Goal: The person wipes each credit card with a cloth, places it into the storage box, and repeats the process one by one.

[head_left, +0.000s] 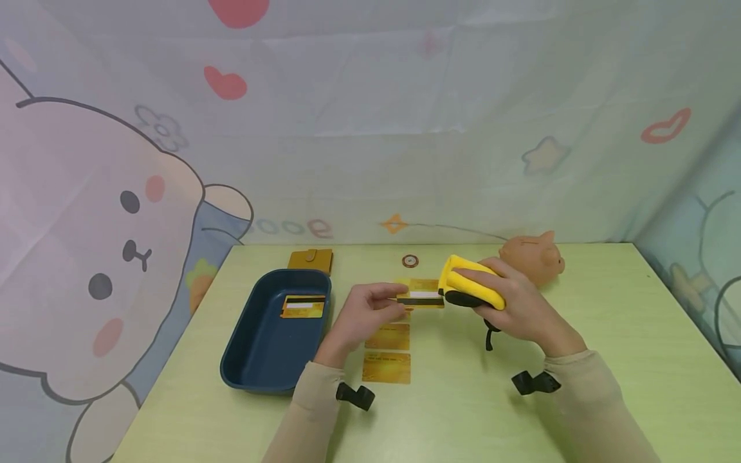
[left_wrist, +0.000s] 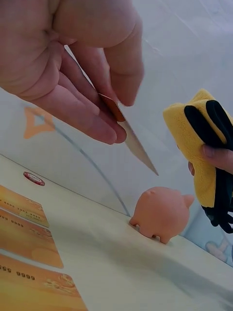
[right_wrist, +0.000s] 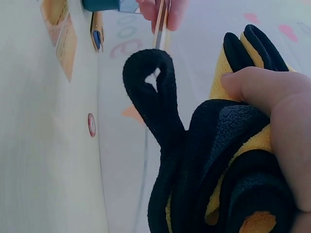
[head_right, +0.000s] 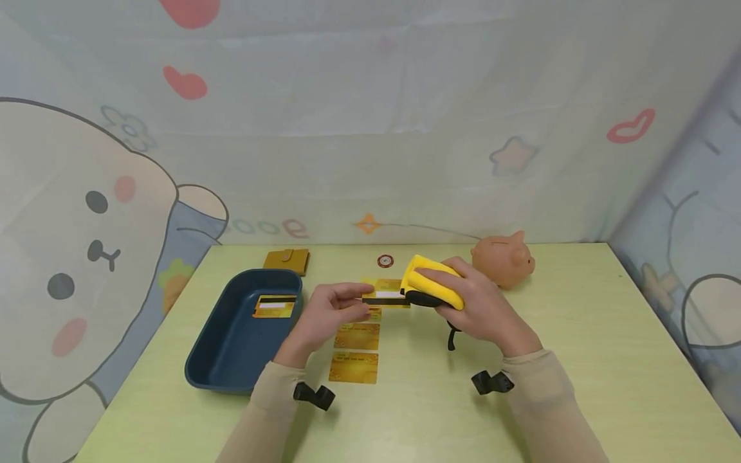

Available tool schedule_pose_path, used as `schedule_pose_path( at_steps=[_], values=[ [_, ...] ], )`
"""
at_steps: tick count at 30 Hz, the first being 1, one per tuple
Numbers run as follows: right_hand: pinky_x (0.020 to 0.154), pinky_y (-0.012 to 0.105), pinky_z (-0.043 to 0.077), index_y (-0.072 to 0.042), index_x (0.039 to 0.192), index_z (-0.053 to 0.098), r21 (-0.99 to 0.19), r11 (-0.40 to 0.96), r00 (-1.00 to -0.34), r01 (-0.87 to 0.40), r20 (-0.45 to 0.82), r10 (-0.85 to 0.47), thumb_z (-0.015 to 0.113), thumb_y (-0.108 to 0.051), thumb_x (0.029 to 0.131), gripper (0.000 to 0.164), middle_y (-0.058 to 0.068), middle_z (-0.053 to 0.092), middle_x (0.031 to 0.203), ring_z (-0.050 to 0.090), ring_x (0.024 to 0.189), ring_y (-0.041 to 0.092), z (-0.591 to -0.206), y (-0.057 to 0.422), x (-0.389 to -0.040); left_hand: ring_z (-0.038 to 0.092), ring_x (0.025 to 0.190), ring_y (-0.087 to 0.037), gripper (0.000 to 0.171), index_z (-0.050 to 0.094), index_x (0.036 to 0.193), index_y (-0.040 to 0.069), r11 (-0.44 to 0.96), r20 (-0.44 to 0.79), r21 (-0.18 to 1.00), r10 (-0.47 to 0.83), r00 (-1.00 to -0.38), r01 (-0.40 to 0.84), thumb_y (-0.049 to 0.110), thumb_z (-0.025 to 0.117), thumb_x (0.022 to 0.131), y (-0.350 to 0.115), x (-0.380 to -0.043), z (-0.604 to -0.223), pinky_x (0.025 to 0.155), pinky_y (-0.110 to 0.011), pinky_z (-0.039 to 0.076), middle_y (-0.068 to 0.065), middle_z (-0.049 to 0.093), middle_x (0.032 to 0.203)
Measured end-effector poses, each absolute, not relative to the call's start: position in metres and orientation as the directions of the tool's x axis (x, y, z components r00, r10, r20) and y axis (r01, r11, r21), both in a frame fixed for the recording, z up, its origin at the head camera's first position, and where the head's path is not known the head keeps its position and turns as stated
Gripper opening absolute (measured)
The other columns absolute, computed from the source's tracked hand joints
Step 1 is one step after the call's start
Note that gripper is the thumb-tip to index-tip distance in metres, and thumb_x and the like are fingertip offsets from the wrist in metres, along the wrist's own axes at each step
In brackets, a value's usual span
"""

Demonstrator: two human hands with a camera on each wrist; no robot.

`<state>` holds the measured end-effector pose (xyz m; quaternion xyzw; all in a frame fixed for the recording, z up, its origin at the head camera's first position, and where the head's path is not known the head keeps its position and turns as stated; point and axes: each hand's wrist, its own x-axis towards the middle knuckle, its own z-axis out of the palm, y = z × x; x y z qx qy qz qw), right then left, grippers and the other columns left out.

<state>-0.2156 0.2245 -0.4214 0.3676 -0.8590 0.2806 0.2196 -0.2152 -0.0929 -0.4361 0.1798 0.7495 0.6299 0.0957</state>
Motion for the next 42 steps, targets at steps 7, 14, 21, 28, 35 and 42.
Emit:
schedule_pose_path(
  at_steps=[7, 14, 21, 28, 35, 42],
  values=[
    [0.062, 0.026, 0.047, -0.019, 0.143, 0.065, -0.335, 0.557, -0.634, -0.760, 0.572, -0.520, 0.081, 0.006, 0.076, 0.073, 0.010, 0.060, 0.127, 0.055, 0.086, 0.014, -0.422, 0.219, -0.215, 0.075, 0.107, -0.036, 0.055, 0.059, 0.149, 0.010, 0.064, 0.069, 0.993, 0.393, -0.917, 0.103, -0.003, 0.071, 0.096, -0.090, -0.218, -0.441, 0.090, -0.041, 0.063, -0.021, 0.067, 0.131],
    [0.066, 0.029, 0.052, -0.021, 0.144, 0.064, -0.335, 0.543, -0.625, -0.770, 0.567, -0.537, 0.084, 0.003, 0.077, 0.073, 0.009, 0.059, 0.128, 0.059, 0.092, 0.017, -0.423, 0.209, -0.212, 0.073, 0.106, -0.042, 0.066, 0.051, 0.156, 0.012, 0.068, 0.048, 0.994, 0.411, -0.910, 0.084, -0.004, 0.071, 0.094, -0.084, -0.217, -0.442, 0.088, -0.041, 0.064, -0.023, 0.068, 0.130],
    [0.072, 0.037, 0.056, -0.022, 0.148, 0.060, -0.314, 0.508, -0.585, -0.802, 0.579, -0.567, 0.086, 0.002, 0.079, 0.078, 0.009, 0.059, 0.125, 0.061, 0.098, 0.022, -0.428, 0.196, -0.211, 0.073, 0.107, -0.044, 0.065, 0.051, 0.155, 0.009, 0.045, 0.022, 0.998, 0.444, -0.896, 0.047, -0.004, 0.072, 0.094, -0.076, -0.215, -0.443, 0.088, -0.041, 0.064, -0.021, 0.070, 0.127],
    [0.070, 0.033, 0.054, -0.026, 0.152, 0.057, -0.310, 0.507, -0.586, -0.804, 0.554, -0.591, 0.085, -0.001, 0.082, 0.079, 0.008, 0.059, 0.124, 0.057, 0.091, 0.017, -0.432, 0.187, -0.210, 0.075, 0.110, -0.030, 0.061, 0.055, 0.151, 0.013, 0.012, 0.031, 0.999, 0.468, -0.883, 0.041, 0.005, 0.077, 0.094, -0.072, -0.212, -0.439, 0.091, -0.041, 0.063, -0.017, 0.073, 0.127],
    [0.070, 0.032, 0.056, -0.026, 0.154, 0.056, -0.326, 0.517, -0.607, -0.791, 0.522, -0.600, 0.087, -0.004, 0.083, 0.080, 0.009, 0.058, 0.127, 0.058, 0.090, 0.017, -0.434, 0.182, -0.207, 0.074, 0.113, -0.028, 0.063, 0.053, 0.153, 0.013, -0.022, 0.047, 0.999, 0.492, -0.869, 0.042, 0.004, 0.076, 0.095, -0.072, -0.210, -0.436, 0.093, -0.041, 0.062, -0.017, 0.072, 0.130],
    [0.068, 0.031, 0.055, -0.023, 0.151, 0.058, -0.324, 0.529, -0.614, -0.785, 0.528, -0.587, 0.087, -0.002, 0.081, 0.079, 0.010, 0.057, 0.128, 0.057, 0.089, 0.019, -0.434, 0.176, -0.205, 0.074, 0.105, -0.022, 0.059, 0.052, 0.153, 0.012, -0.044, 0.098, 0.995, 0.481, -0.871, 0.087, 0.001, 0.071, 0.098, -0.072, -0.210, -0.435, 0.094, -0.040, 0.062, -0.017, 0.072, 0.126]
  ],
)
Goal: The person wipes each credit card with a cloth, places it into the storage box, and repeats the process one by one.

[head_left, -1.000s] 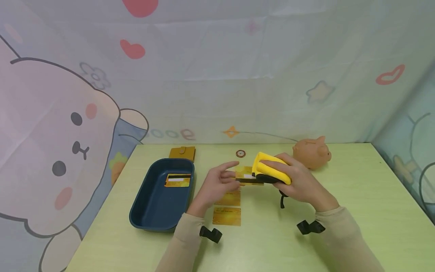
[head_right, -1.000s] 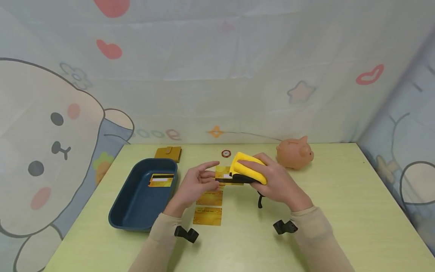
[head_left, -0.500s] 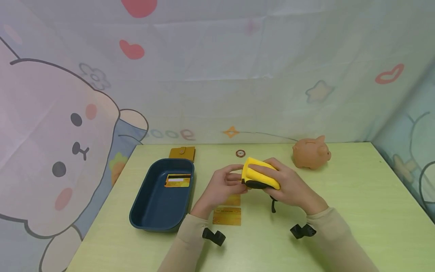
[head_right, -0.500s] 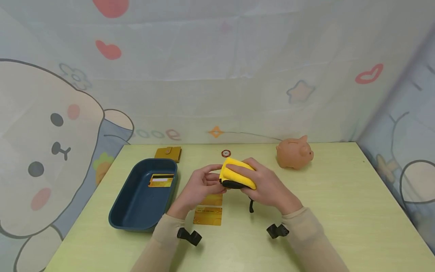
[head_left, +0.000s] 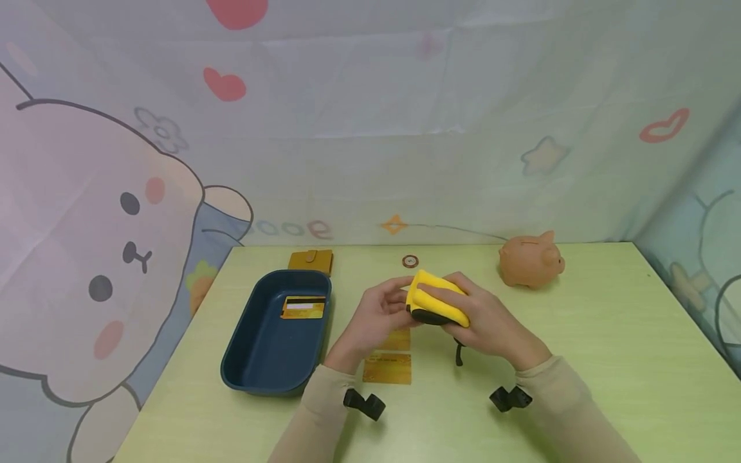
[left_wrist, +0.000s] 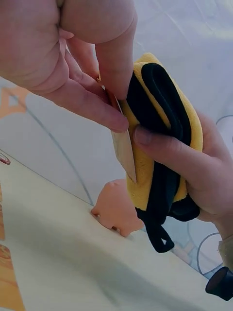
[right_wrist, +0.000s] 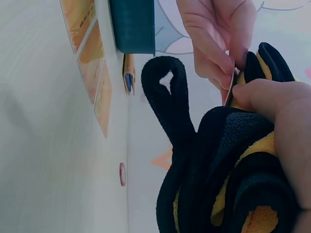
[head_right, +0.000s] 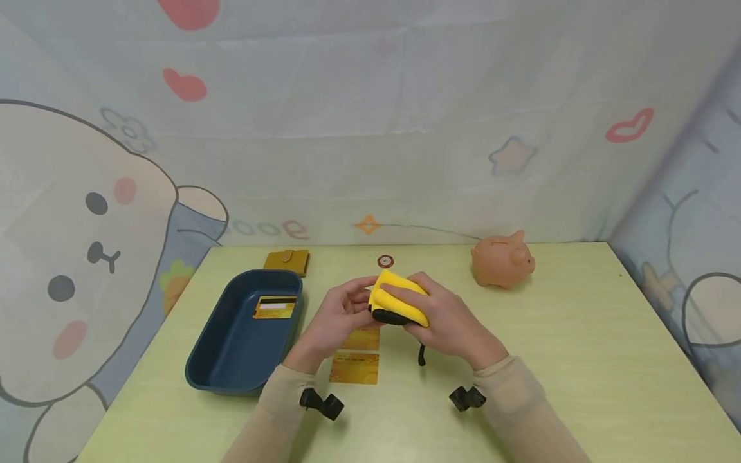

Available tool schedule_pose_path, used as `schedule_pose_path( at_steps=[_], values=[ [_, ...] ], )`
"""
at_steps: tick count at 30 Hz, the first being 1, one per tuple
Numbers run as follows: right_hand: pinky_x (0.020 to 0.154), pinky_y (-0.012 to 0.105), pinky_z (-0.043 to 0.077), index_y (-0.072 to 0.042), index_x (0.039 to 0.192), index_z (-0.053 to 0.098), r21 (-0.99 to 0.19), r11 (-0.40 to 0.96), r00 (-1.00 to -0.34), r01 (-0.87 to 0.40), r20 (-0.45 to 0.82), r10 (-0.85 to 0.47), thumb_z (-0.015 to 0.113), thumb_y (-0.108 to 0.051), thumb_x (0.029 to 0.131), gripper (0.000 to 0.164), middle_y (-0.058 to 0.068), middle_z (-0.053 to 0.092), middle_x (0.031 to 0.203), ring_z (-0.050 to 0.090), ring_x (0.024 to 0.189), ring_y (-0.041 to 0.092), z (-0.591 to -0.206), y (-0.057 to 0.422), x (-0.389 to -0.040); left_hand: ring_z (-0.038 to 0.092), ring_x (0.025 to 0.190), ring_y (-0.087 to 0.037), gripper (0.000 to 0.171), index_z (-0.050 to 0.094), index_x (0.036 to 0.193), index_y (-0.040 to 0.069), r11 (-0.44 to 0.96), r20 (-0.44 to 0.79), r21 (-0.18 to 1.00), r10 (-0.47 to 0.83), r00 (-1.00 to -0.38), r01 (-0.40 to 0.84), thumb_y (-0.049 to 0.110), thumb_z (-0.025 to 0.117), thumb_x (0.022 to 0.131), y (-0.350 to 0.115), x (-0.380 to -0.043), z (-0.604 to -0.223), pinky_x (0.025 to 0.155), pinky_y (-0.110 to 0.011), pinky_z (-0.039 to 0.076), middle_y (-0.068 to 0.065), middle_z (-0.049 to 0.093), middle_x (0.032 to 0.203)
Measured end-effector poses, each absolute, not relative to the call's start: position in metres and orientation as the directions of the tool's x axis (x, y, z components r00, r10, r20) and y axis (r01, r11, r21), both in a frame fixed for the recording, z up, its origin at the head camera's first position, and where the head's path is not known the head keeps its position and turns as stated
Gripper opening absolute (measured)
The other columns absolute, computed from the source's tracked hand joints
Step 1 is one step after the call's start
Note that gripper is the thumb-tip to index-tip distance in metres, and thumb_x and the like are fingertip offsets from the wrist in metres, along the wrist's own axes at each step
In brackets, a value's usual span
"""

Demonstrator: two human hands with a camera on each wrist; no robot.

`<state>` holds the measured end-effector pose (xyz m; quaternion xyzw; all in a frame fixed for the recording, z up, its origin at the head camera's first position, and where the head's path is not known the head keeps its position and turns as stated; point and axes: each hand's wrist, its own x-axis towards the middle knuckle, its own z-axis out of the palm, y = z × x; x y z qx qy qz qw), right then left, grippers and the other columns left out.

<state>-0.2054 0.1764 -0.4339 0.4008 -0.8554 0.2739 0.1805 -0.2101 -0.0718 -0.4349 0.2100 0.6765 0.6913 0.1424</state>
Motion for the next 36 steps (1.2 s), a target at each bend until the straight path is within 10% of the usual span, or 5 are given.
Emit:
schedule_pose_path(
  at_steps=[36],
  values=[
    [0.069, 0.037, 0.058, -0.019, 0.143, 0.066, -0.262, 0.605, -0.635, -0.752, 0.532, -0.559, 0.086, 0.003, 0.077, 0.072, 0.010, 0.060, 0.125, 0.061, 0.089, 0.020, -0.429, 0.199, -0.209, 0.075, 0.086, -0.018, 0.055, 0.053, 0.152, 0.006, -0.270, 0.180, 0.958, 0.323, -0.929, 0.092, -0.013, 0.057, 0.101, -0.083, -0.208, -0.419, 0.087, -0.040, 0.063, -0.013, 0.063, 0.107]
  ],
)
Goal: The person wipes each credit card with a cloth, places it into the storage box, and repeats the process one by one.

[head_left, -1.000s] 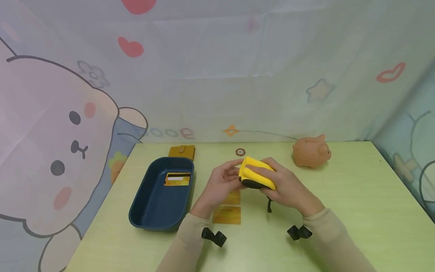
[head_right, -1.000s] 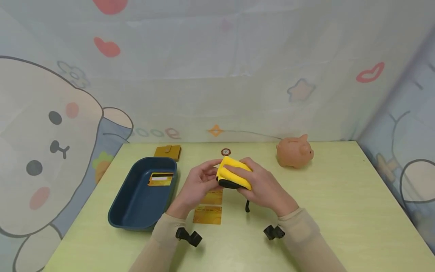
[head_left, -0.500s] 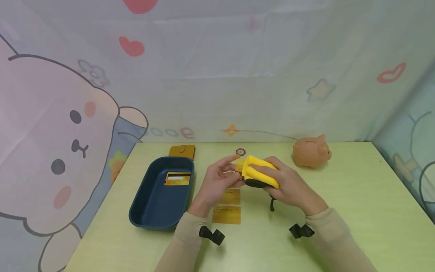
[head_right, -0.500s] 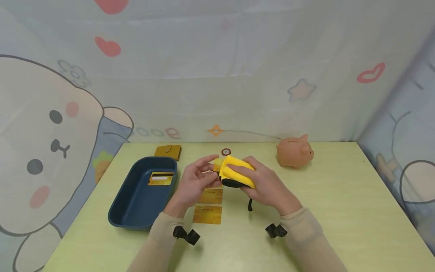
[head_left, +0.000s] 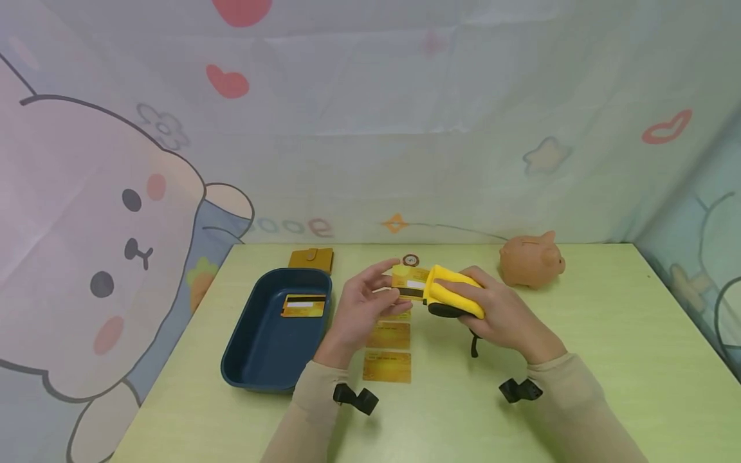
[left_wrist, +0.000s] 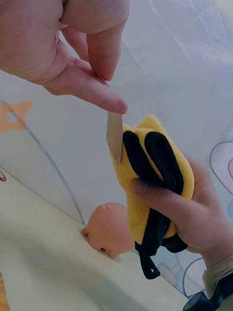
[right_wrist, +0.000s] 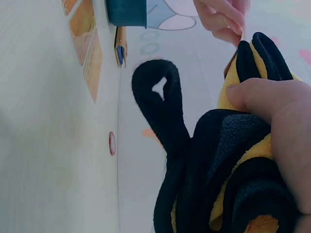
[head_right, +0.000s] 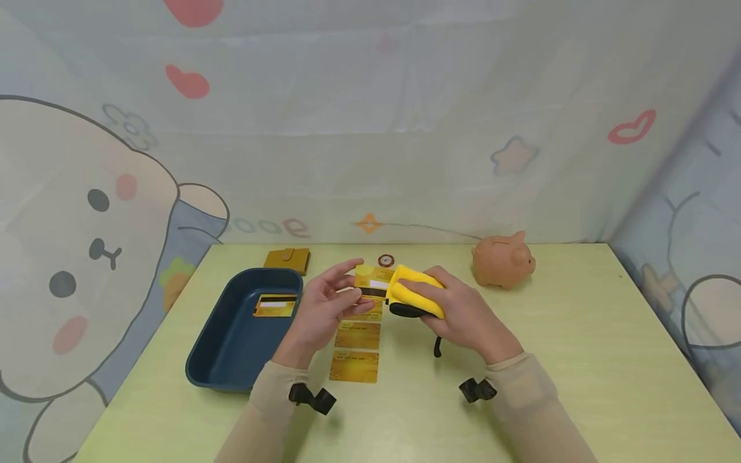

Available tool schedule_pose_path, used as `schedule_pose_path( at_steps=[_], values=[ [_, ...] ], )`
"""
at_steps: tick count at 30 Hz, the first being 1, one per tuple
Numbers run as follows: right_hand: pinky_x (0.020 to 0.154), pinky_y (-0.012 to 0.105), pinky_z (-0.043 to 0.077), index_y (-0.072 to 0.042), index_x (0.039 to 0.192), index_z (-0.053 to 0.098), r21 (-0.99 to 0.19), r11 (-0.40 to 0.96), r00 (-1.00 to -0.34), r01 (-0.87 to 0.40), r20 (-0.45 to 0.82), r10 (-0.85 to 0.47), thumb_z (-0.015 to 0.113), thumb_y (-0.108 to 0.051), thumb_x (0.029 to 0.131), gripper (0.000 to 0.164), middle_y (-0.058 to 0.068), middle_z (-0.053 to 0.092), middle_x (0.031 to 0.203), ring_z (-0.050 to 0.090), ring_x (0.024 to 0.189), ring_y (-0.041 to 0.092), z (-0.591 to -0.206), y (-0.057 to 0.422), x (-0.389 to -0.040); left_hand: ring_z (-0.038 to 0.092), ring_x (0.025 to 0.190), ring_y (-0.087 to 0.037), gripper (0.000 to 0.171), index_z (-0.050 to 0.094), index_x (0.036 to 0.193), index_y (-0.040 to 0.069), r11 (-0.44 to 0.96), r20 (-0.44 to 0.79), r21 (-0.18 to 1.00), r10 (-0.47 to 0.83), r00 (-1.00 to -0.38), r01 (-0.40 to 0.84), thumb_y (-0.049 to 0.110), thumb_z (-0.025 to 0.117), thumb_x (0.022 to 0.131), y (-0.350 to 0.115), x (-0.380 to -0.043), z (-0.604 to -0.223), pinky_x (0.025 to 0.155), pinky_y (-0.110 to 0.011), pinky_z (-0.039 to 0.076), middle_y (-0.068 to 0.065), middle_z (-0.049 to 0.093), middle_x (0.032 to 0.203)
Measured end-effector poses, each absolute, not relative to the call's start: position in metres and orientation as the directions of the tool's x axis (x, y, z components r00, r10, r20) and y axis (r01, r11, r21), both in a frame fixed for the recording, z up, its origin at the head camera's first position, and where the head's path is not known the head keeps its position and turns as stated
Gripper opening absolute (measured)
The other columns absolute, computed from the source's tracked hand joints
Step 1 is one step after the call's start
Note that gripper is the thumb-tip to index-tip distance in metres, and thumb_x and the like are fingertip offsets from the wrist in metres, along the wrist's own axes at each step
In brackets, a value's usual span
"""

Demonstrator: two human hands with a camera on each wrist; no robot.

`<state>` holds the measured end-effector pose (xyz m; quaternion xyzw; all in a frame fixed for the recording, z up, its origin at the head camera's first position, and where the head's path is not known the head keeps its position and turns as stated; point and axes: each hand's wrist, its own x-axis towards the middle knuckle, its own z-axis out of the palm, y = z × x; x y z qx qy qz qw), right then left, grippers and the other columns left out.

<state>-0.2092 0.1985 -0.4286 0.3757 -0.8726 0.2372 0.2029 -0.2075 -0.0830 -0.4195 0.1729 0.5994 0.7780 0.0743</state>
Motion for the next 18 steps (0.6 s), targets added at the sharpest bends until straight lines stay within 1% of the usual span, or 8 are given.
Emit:
schedule_pose_path(
  at_steps=[4, 12, 16, 18],
  values=[
    [0.068, 0.037, 0.058, -0.019, 0.144, 0.065, -0.250, 0.623, -0.646, -0.741, 0.518, -0.561, 0.087, 0.002, 0.078, 0.073, 0.011, 0.060, 0.123, 0.061, 0.088, 0.021, -0.430, 0.203, -0.211, 0.077, 0.088, -0.020, 0.056, 0.052, 0.153, 0.007, -0.268, 0.175, 0.959, 0.316, -0.932, 0.090, -0.012, 0.057, 0.101, -0.085, -0.208, -0.420, 0.086, -0.038, 0.064, -0.015, 0.064, 0.110],
    [0.063, 0.035, 0.056, -0.018, 0.142, 0.066, -0.212, 0.646, -0.643, -0.734, 0.522, -0.560, 0.088, 0.001, 0.077, 0.071, 0.012, 0.060, 0.121, 0.060, 0.079, 0.020, -0.430, 0.210, -0.215, 0.077, 0.088, -0.020, 0.056, 0.052, 0.153, 0.009, -0.243, 0.168, 0.965, 0.302, -0.938, 0.095, -0.012, 0.057, 0.101, -0.085, -0.209, -0.421, 0.087, -0.039, 0.063, -0.015, 0.063, 0.109],
    [0.061, 0.033, 0.054, -0.019, 0.143, 0.066, -0.197, 0.659, -0.647, -0.726, 0.521, -0.557, 0.088, 0.000, 0.077, 0.072, 0.011, 0.061, 0.119, 0.058, 0.076, 0.019, -0.431, 0.212, -0.216, 0.077, 0.087, -0.018, 0.056, 0.053, 0.152, 0.009, -0.200, 0.162, 0.974, 0.287, -0.944, 0.107, -0.012, 0.058, 0.101, -0.085, -0.209, -0.421, 0.086, -0.039, 0.064, -0.017, 0.062, 0.108],
    [0.060, 0.033, 0.052, -0.020, 0.143, 0.066, -0.192, 0.666, -0.651, -0.721, 0.516, -0.556, 0.087, -0.001, 0.078, 0.072, 0.011, 0.060, 0.117, 0.057, 0.075, 0.019, -0.432, 0.212, -0.216, 0.076, 0.086, -0.018, 0.056, 0.054, 0.152, 0.010, -0.162, 0.155, 0.980, 0.277, -0.948, 0.113, -0.012, 0.058, 0.100, -0.084, -0.208, -0.421, 0.086, -0.038, 0.064, -0.015, 0.062, 0.107]
  ],
)
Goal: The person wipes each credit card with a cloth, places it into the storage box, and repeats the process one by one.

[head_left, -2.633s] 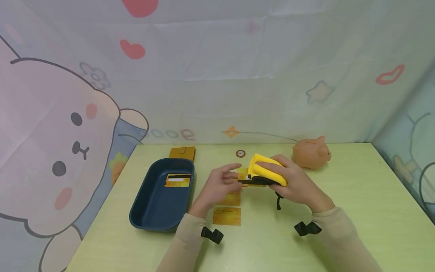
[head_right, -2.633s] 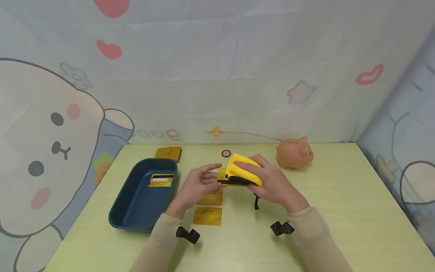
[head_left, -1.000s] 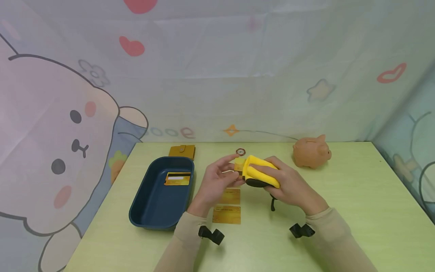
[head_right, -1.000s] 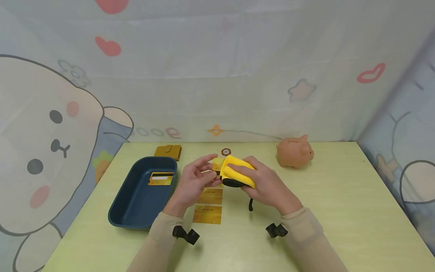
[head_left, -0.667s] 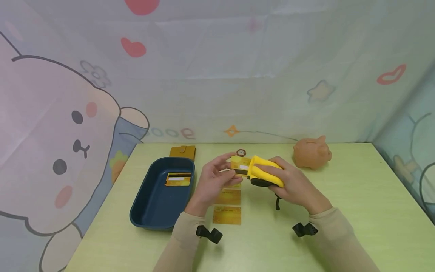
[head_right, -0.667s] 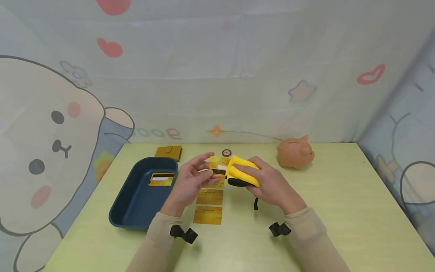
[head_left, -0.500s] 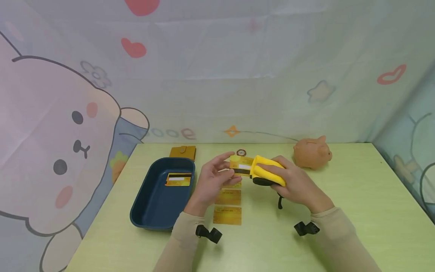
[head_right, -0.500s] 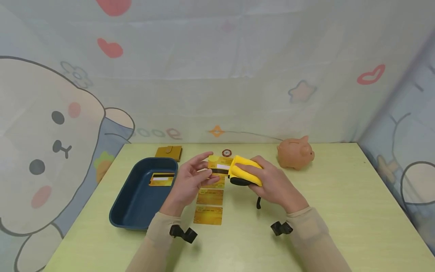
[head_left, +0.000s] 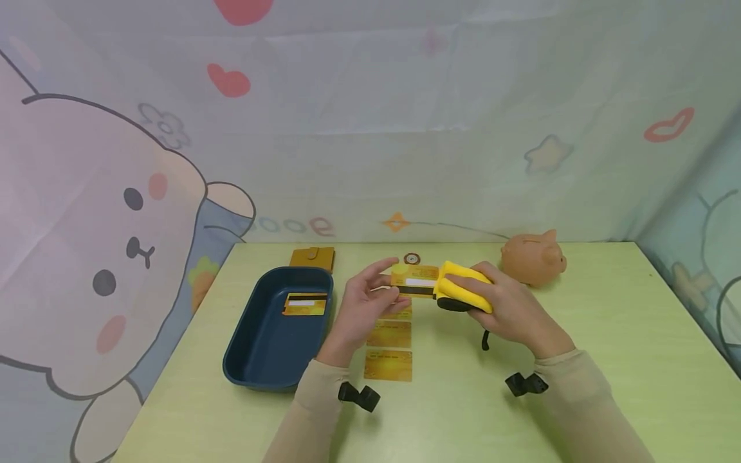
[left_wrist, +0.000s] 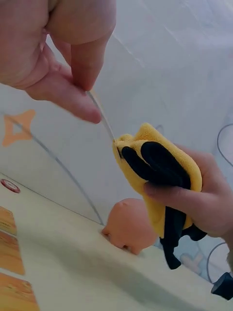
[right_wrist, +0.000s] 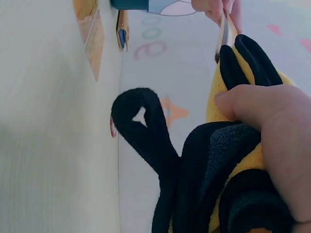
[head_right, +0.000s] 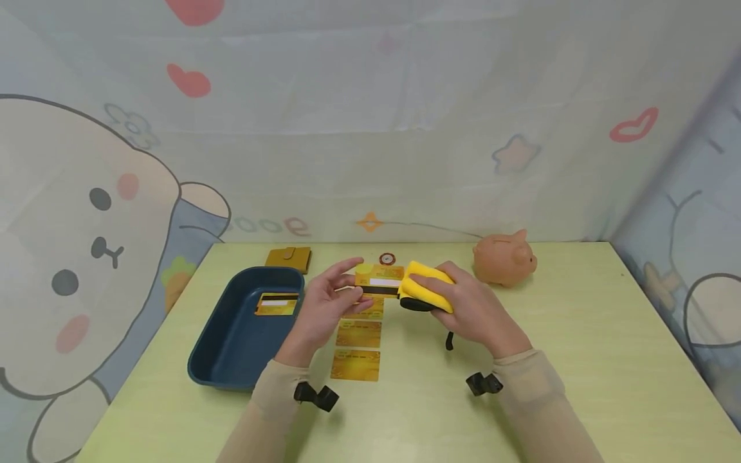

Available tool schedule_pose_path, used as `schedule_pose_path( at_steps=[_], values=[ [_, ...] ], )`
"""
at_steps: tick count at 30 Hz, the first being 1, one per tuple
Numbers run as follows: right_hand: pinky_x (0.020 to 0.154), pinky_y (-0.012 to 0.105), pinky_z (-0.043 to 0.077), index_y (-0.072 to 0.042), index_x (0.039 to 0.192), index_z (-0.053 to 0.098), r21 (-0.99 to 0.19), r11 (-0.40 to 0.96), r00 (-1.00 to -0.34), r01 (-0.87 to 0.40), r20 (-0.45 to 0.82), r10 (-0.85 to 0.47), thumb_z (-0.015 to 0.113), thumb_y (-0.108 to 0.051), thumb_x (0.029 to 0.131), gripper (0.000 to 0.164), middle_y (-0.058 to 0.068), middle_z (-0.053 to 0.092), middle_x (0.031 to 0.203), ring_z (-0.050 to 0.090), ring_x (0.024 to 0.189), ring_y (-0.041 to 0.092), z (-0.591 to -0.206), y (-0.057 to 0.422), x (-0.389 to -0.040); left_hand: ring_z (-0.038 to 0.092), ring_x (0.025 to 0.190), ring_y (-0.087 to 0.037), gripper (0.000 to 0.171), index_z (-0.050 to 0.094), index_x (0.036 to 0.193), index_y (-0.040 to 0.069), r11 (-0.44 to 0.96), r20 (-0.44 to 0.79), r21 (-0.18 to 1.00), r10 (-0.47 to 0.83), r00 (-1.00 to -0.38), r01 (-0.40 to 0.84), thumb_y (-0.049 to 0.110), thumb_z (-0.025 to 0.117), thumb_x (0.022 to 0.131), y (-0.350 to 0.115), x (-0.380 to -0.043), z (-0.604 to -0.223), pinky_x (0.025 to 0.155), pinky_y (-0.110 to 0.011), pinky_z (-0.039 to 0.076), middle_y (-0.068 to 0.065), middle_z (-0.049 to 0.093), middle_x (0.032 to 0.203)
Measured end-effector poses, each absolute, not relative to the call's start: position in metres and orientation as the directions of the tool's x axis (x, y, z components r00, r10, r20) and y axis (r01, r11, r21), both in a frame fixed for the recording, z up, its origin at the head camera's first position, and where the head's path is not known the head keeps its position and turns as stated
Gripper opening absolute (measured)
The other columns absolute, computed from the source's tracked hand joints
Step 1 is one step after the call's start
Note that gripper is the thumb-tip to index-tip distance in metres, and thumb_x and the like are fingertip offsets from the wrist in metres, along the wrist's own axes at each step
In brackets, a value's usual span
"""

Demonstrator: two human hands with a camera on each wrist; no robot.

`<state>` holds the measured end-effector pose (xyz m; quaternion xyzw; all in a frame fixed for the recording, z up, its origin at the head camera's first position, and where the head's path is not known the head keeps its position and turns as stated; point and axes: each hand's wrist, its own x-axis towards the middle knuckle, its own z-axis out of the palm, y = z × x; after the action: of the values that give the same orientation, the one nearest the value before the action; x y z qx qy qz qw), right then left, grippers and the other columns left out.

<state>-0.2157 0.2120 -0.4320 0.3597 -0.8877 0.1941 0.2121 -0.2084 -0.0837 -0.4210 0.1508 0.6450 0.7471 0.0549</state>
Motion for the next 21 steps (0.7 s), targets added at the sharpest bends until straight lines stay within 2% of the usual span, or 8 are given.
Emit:
schedule_pose_path(
  at_steps=[5, 9, 11, 15, 17, 21],
  values=[
    [0.059, 0.032, 0.051, -0.021, 0.143, 0.066, -0.180, 0.680, -0.655, -0.711, 0.521, -0.547, 0.087, -0.002, 0.078, 0.070, 0.012, 0.060, 0.116, 0.055, 0.074, 0.019, -0.433, 0.212, -0.216, 0.072, 0.083, -0.019, 0.056, 0.055, 0.151, 0.010, -0.013, 0.151, 0.988, 0.248, -0.957, 0.153, -0.010, 0.060, 0.100, -0.084, -0.206, -0.419, 0.084, -0.040, 0.065, -0.010, 0.057, 0.101],
    [0.060, 0.032, 0.051, -0.021, 0.143, 0.065, -0.191, 0.673, -0.653, -0.714, 0.527, -0.543, 0.085, -0.003, 0.079, 0.069, 0.011, 0.060, 0.117, 0.055, 0.075, 0.018, -0.433, 0.212, -0.217, 0.072, 0.084, -0.026, 0.054, 0.058, 0.149, 0.010, 0.089, 0.143, 0.982, 0.209, -0.967, 0.164, -0.009, 0.062, 0.098, -0.086, -0.203, -0.418, 0.082, -0.045, 0.065, -0.011, 0.056, 0.099],
    [0.062, 0.033, 0.052, -0.021, 0.144, 0.065, -0.202, 0.670, -0.656, -0.714, 0.528, -0.540, 0.083, -0.003, 0.080, 0.069, 0.011, 0.060, 0.118, 0.056, 0.076, 0.018, -0.432, 0.212, -0.218, 0.074, 0.086, -0.031, 0.054, 0.060, 0.148, 0.010, 0.114, 0.138, 0.980, 0.193, -0.971, 0.162, -0.009, 0.064, 0.097, -0.087, -0.202, -0.417, 0.082, -0.048, 0.065, -0.014, 0.058, 0.102],
    [0.061, 0.033, 0.051, -0.021, 0.144, 0.065, -0.223, 0.671, -0.666, -0.707, 0.530, -0.526, 0.082, -0.001, 0.080, 0.069, 0.010, 0.060, 0.118, 0.055, 0.075, 0.018, -0.430, 0.217, -0.217, 0.076, 0.088, -0.036, 0.054, 0.061, 0.146, 0.010, 0.158, 0.145, 0.972, 0.185, -0.972, 0.175, -0.007, 0.067, 0.095, -0.089, -0.204, -0.416, 0.081, -0.046, 0.065, -0.019, 0.062, 0.107],
    [0.061, 0.033, 0.051, -0.021, 0.143, 0.065, -0.228, 0.671, -0.668, -0.705, 0.531, -0.522, 0.082, 0.001, 0.079, 0.070, 0.010, 0.060, 0.118, 0.055, 0.074, 0.018, -0.430, 0.218, -0.217, 0.077, 0.089, -0.036, 0.054, 0.062, 0.145, 0.011, 0.170, 0.137, 0.971, 0.172, -0.976, 0.166, -0.006, 0.069, 0.094, -0.092, -0.205, -0.415, 0.081, -0.043, 0.065, -0.019, 0.063, 0.107],
    [0.061, 0.032, 0.050, -0.021, 0.144, 0.065, -0.232, 0.666, -0.665, -0.709, 0.535, -0.522, 0.081, 0.002, 0.079, 0.070, 0.010, 0.060, 0.117, 0.055, 0.075, 0.017, -0.430, 0.218, -0.217, 0.076, 0.091, -0.038, 0.052, 0.064, 0.143, 0.011, 0.172, 0.116, 0.975, 0.146, -0.983, 0.140, -0.005, 0.071, 0.094, -0.096, -0.204, -0.411, 0.083, -0.046, 0.065, -0.017, 0.063, 0.104]
  ],
)
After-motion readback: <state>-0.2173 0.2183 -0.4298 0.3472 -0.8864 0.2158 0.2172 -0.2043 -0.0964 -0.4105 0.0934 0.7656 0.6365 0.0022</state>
